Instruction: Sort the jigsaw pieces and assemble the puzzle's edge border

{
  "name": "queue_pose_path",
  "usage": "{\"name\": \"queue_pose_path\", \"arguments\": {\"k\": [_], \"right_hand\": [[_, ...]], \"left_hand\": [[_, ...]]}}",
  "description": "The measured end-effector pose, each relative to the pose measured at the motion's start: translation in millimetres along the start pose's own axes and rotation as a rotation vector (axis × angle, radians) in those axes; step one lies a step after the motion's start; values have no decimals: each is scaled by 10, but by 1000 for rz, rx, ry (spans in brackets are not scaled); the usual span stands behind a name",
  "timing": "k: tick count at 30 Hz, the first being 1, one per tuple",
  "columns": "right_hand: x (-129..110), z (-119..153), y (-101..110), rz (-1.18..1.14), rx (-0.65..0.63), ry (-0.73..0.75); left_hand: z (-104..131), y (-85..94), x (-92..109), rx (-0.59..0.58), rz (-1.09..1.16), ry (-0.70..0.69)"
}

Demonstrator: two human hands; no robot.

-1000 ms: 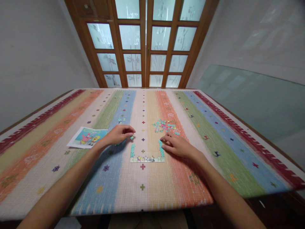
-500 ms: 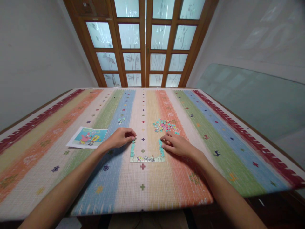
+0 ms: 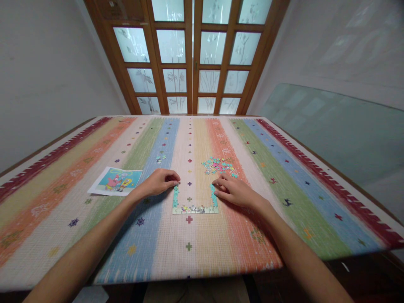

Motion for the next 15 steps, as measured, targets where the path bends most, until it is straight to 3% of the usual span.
{"name": "queue_pose_path", "arguments": {"k": [15], "right_hand": [[-5,3,8,-15,2,-2]], "left_hand": [[74,20,11,13,-101,-52]]}}
Point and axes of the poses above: each hand's wrist, its own z-axis away from the middle knuckle, its own y-axis out of the back of the hand, x = y × z, the point moved 8 cm from there along -z, towards the middle knuckle, and after that the axes turned 1 degree about x, right-handed, at the moved point
